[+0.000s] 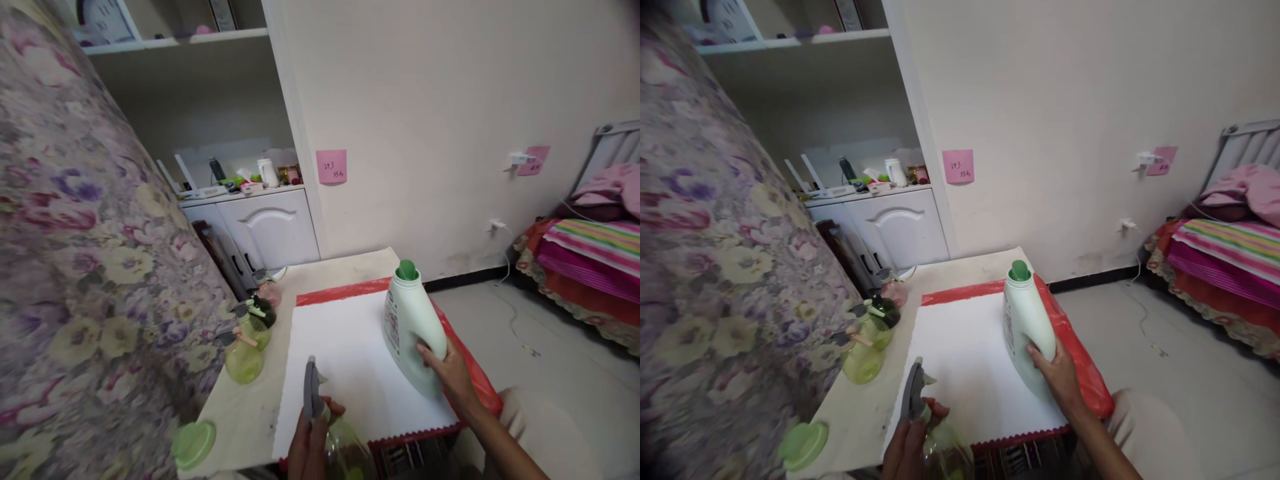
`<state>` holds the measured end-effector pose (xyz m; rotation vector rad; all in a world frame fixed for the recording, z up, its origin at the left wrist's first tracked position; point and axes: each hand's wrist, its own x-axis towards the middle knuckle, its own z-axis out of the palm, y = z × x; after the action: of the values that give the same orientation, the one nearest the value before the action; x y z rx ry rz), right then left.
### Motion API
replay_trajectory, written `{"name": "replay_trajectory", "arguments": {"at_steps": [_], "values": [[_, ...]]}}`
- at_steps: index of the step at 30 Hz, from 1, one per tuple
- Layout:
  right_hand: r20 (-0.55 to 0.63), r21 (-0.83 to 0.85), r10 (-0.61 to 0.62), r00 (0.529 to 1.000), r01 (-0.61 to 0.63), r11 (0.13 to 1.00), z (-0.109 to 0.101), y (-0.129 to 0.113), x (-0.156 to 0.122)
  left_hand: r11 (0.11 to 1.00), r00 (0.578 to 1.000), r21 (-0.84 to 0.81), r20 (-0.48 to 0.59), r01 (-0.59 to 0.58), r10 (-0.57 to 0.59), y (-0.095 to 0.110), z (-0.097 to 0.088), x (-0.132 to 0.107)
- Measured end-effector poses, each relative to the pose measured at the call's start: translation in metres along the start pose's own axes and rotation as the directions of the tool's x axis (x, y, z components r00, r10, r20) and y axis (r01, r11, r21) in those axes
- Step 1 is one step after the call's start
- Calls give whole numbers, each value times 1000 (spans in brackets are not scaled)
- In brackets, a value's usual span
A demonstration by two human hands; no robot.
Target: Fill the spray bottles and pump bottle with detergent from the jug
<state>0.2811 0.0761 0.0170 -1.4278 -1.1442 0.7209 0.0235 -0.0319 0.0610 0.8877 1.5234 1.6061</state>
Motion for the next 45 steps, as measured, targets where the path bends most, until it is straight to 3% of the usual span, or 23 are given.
{"name": "replay_trajectory", "arguments": {"at_steps": [2, 4, 5, 6, 7, 8, 9, 10, 11, 12, 14, 17, 20, 23, 25, 28, 31, 35, 38, 41, 45], "values": [[-115, 3, -89, 989, 90, 996, -12, 2, -10, 1000, 1000, 27, 7, -17, 17, 2, 0, 1], [-290, 14, -200, 936, 213, 977, -21, 1, -27, 999, 999, 41, 30, -33, 31, 3, -1, 4], [-314, 45, -233, 920, 260, 965, -22, -1, -38, 999, 998, 33, 52, -34, 32, 3, 0, 5], [-268, 98, -253, 930, 287, 953, -19, -5, -50, 999, 996, 17, 83, -31, 29, 3, 0, 6], [-102, 164, -251, 963, 265, 950, -12, -10, -63, 1000, 993, -1, 117, -26, 26, 4, 2, 6], [148, 241, -211, 966, 172, 955, -2, -17, -76, 1000, 988, -13, 153, -23, 25, 5, 4, 6], [369, 345, -174, 913, 39, 938, 10, -24, -89, 1000, 981, -15, 189, -28, 30, 6, 6, 4], [575, 437, -159, 803, -136, 889, 22, -32, -101, 999, 974, -6, 225, -39, 40, 8, 8, 2], [699, 497, -165, 696, -307, 811, 35, -41, -111, 999, 967, 7, 250, -50, 47, 11, 9, -2], [759, 537, -201, 619, -419, 732, 45, -49, -119, 999, 964, 17, 263, -51, 44, 14, 11, -6], [795, 571, -262, 547, -529, 628, 55, -64, -129, 1000, 964, 8, 265, -9, 7, 19, 11, -15], [827, 548, -272, 492, -598, 585, 49, -79, -133, 985, 948, -100, 301, 140, -104, 24, 7, -25], [864, 497, -255, 435, -652, 572, 38, -81, -134, 943, 896, -225, 425, 244, -130, 25, 1, -27], [853, 520, -283, 439, -662, 540, 40, -69, -138, 918, 866, -297, 492, 263, -89, 23, 0, -24], [815, 569, -290, 502, -597, 566, 45, -58, -140, 914, 870, -297, 480, 278, -109, 20, 3, -22], [767, 594, -277, 579, -477, 647, 49, -47, -140, 928, 914, -250, 367, 277, -174, 16, 10, -25], [784, 594, -294, 547, -521, 613, 45, -49, -140, 950, 932, -188, 314, 248, -181, 17, 13, -31], [801, 589, -300, 518, -592, 550, 40, -57, -141, 945, 885, -204, 443, 256, -144, 24, 7, -38], [803, 592, -315, 506, -615, 522, 42, -54, -143, 902, 879, -307, 456, 305, -142, 26, 4, -39], [784, 617, -325, 529, -601, 508, 45, -51, -144, 887, 899, -343, 410, 308, -154, 25, 10, -41], [792, 599, -281, 542, -603, 527, 39, -60, -145, 938, 961, -303, 261, 166, -86, 26, 21, -45]]}}
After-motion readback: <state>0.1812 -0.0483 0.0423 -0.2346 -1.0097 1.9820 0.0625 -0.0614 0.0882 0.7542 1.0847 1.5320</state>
